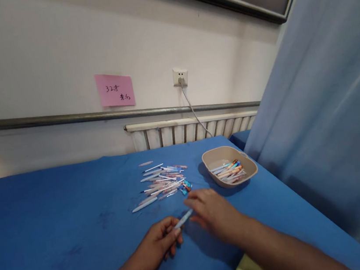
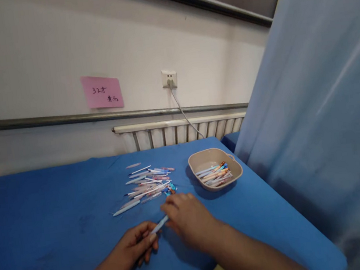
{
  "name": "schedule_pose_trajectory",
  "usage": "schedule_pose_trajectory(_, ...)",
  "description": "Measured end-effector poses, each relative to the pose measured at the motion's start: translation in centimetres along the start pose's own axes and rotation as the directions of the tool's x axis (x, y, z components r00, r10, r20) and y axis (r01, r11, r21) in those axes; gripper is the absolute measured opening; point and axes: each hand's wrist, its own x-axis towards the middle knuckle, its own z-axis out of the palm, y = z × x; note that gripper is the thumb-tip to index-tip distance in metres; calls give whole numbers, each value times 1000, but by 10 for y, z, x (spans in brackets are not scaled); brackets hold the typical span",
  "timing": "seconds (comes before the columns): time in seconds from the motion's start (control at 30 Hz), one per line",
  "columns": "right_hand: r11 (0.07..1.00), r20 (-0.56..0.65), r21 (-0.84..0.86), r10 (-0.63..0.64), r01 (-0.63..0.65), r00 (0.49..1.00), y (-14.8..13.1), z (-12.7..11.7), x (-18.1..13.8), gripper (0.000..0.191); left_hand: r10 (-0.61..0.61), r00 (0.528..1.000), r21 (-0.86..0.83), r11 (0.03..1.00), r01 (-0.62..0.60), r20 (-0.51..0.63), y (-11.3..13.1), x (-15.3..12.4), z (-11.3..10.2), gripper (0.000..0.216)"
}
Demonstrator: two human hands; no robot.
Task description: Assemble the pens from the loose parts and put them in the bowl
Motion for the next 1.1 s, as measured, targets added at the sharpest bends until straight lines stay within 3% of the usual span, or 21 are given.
schedule_pose_trajectory(0.1,953,-88,189,257,-238,962,25,-4,-9,24,3,992,-10,1000,-5,-124,0,4,-6,35)
schedule_pose_trajectory(0.2,900,52,159,403,-406,914,45,0,-20,18,29,978,0,1000,-30,-208,0,7,-10,28)
schedule_pose_trajectory(0.3,877,197,33,465,-480,863,50,13,-28,17,62,972,11,998,-61,-225,-1,8,-12,25)
schedule_pose_trajectory(0.47,857,268,-98,512,-506,816,44,32,-28,15,122,966,21,992,-121,-229,-2,7,-13,23)
schedule_pose_trajectory(0.87,894,266,-53,443,-446,856,37,34,-8,21,136,956,-5,990,-143,-258,-4,6,-14,18)
schedule_pose_trajectory(0.93,898,243,27,419,-438,875,34,35,0,17,137,955,-16,989,-146,-263,-4,6,-15,19)
schedule_pose_trajectory(1.0,856,196,247,415,-454,888,31,38,8,13,134,952,-10,990,-142,-276,-5,7,-16,20)
schedule_pose_trajectory(1.03,791,172,408,424,-456,889,30,40,10,11,131,950,-5,990,-138,-282,-5,7,-16,20)
schedule_pose_trajectory(1.1,565,148,716,450,-409,881,28,46,12,10,125,949,3,992,-129,-289,-5,7,-17,20)
